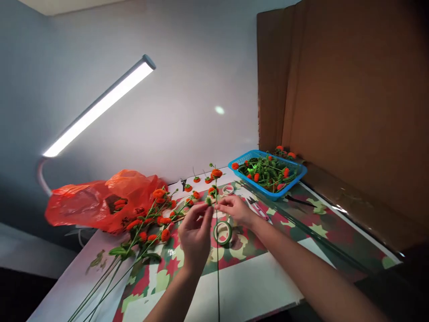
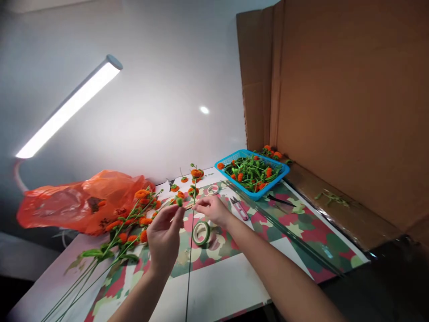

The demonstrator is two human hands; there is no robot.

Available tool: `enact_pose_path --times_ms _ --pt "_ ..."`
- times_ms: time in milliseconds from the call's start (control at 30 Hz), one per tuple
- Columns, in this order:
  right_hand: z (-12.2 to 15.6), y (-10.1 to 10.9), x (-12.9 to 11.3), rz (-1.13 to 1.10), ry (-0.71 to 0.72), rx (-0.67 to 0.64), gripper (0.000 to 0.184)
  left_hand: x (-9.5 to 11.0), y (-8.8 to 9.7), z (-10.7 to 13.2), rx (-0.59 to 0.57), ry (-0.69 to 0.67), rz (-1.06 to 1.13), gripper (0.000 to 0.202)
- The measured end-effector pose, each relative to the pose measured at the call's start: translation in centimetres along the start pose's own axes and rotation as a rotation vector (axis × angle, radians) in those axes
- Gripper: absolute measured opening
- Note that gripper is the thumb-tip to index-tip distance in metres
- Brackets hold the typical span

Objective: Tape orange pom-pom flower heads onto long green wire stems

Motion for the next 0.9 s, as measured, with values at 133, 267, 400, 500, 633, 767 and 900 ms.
enact_pose_path --times_ms 133,267,400,500,633,767,900 --pt "0.4 -1.3 -0.6 -0.132 -0.026 -0.075 0.030 -5.9 4.0 0.7 0.113 0.423 0.218 0.032" --pt "0.8 -1.5 -1.6 -0.127 -0.022 -0.106 0.029 -7.0 2.3 0.8 0.057 0.455 0.313 0.033" --pt "0.9 -1.3 -1.7 -0.066 -0.040 -0.068 0.030 -6.6 1.8 1.7 0.058 0.386 0.278 0.028" --pt "1.0 -1.2 -1.7 -0.003 -0.062 -0.028 0.030 -6.4 1.9 2.0 0.051 0.329 0.239 0.024" --pt "1.1 -1.5 -1.6 0.035 -0.078 -0.025 0.028 -6.7 2.0 1.7 0.057 0.340 0.200 0.024" --pt "1.1 -1.4 -1.6 0.088 -0.047 0.015 0.020 -6.8 2.0 1.6 0.065 0.343 0.180 0.027" --pt "1.2 -1.3 -1.5 0.140 -0.033 0.042 0.018 -6.2 2.0 1.7 0.063 0.287 0.132 0.025"
Point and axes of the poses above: each hand's wrist, its own z-axis away from the middle knuckle, its own y-axis out of the back of the hand, x = y × z, the point moved 8 cm from there along -z, towards the middle knuckle, and after that the axes turned 4 degrees about z, right-handed, at the moved point
